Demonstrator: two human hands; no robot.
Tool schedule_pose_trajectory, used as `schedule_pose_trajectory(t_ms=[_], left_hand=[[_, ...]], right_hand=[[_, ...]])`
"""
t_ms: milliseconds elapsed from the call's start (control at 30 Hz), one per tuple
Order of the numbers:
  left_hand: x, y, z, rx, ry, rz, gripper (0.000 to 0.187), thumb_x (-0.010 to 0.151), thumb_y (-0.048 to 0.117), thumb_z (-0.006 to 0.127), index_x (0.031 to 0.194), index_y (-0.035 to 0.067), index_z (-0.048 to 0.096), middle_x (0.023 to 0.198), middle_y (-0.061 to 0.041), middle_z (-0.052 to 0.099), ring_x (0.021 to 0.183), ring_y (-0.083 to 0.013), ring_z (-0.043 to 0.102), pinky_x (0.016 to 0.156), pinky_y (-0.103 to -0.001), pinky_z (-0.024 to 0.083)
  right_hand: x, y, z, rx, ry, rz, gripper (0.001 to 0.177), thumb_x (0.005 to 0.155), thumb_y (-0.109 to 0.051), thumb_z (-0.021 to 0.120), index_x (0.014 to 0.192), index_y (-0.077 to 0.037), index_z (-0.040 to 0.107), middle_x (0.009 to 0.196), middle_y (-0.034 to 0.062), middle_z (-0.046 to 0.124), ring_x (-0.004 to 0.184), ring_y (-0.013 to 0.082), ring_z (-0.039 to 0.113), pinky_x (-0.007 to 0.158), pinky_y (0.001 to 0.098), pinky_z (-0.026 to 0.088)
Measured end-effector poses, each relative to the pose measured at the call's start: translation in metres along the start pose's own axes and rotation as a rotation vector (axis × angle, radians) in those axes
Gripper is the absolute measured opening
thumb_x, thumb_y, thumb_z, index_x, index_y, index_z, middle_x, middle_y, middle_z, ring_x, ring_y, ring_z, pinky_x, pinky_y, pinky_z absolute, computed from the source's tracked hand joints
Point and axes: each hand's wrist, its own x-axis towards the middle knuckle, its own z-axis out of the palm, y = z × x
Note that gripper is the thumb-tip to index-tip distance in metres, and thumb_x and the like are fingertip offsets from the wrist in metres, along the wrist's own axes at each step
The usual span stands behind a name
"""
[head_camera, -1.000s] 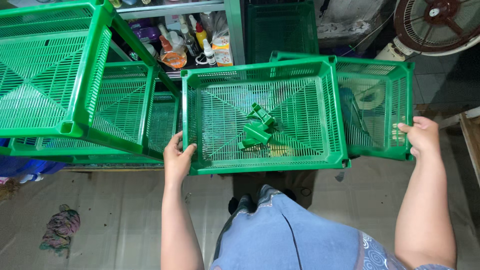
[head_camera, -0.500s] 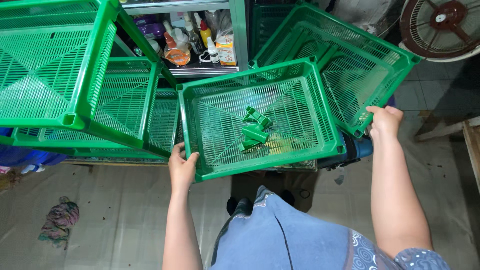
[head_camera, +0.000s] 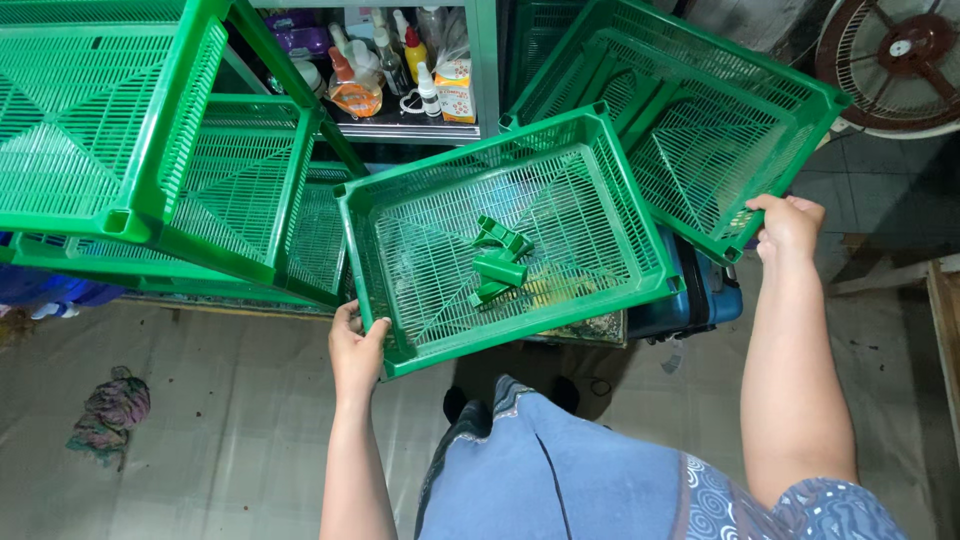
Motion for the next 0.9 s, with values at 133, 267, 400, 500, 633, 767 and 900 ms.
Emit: schedule_pose_trajectory(t_ms=[133, 267, 400, 500, 633, 767, 900], left_hand=[[-0.007, -0.002, -0.002, -0.048, 0.01, 0.019, 0.045, 0.086, 0.001, 0.069, 0.128, -0.008, 0.056, 0.098, -0.013, 0.077, 0.078, -0.0113, 0.071, 0.069, -0.024, 0.054], [-0.012, -0.004, -0.002, -0.061, 0.036, 0.002, 0.045, 0.086, 0.001, 0.068, 0.128, -0.008, 0.055, 0.098, -0.013, 0.077, 0.079, -0.0109, 0.071, 0.069, -0.024, 0.055], [-0.019, -0.005, 0.002, 0.013, 0.068, 0.026, 0.046, 0.085, 0.002, 0.07, 0.127, -0.008, 0.057, 0.1, -0.013, 0.078, 0.079, -0.0116, 0.07, 0.071, -0.024, 0.054], [-0.026, -0.002, 0.004, 0.025, 0.085, 0.008, 0.048, 0.084, 0.003, 0.072, 0.128, -0.009, 0.056, 0.1, -0.014, 0.077, 0.079, -0.0122, 0.07, 0.071, -0.025, 0.054], [-0.034, 0.003, 0.003, 0.029, 0.099, -0.02, 0.048, 0.084, 0.004, 0.071, 0.127, -0.008, 0.056, 0.103, -0.015, 0.076, 0.082, -0.014, 0.071, 0.071, -0.027, 0.056], [-0.043, 0.004, 0.0, -0.015, 0.129, -0.016, 0.046, 0.085, 0.004, 0.07, 0.126, -0.009, 0.055, 0.107, -0.017, 0.075, 0.09, -0.0158, 0.072, 0.077, -0.029, 0.056], [-0.051, 0.0, -0.011, 0.045, 0.2, -0.053, 0.046, 0.084, 0.004, 0.07, 0.126, -0.009, 0.056, 0.11, -0.018, 0.073, 0.093, -0.0183, 0.071, 0.078, -0.031, 0.056]], right_hand=[[0.012, -0.004, -0.005, 0.056, -0.047, -0.044, 0.014, 0.08, 0.015, 0.072, 0.086, 0.007, 0.062, 0.091, 0.016, 0.071, 0.072, 0.0224, 0.073, 0.057, 0.0331, 0.06], [0.024, 0.0, -0.003, 0.061, -0.046, 0.007, 0.016, 0.08, 0.013, 0.075, 0.089, 0.005, 0.064, 0.091, 0.014, 0.072, 0.071, 0.0203, 0.071, 0.051, 0.031, 0.05], [0.031, 0.023, 0.03, 0.023, -0.081, 0.135, 0.027, 0.078, 0.013, 0.081, 0.092, 0.0, 0.063, 0.089, 0.0106, 0.068, 0.065, 0.0164, 0.054, 0.046, 0.031, 0.033], [0.028, 0.04, 0.073, 0.166, -0.098, 0.192, 0.023, 0.074, 0.015, 0.077, 0.088, 0.001, 0.066, 0.089, 0.0124, 0.071, 0.073, 0.0231, 0.074, 0.055, 0.0338, 0.062], [0.011, 0.053, 0.127, 0.255, -0.178, 0.23, 0.024, 0.077, 0.012, 0.082, 0.093, 0.003, 0.067, 0.095, 0.014, 0.07, 0.078, 0.0258, 0.07, 0.061, 0.0374, 0.052], [-0.014, 0.06, 0.172, 0.338, -0.21, 0.511, 0.027, 0.087, -0.005, 0.079, 0.1, 0.011, 0.062, 0.097, 0.0235, 0.066, 0.084, 0.0348, 0.068, 0.074, 0.0444, 0.058], [-0.012, 0.071, 0.212, 0.533, -0.374, 0.494, 0.031, 0.089, -0.002, 0.075, 0.107, 0.014, 0.055, 0.111, 0.0261, 0.064, 0.106, 0.0373, 0.069, 0.101, 0.0449, 0.058]])
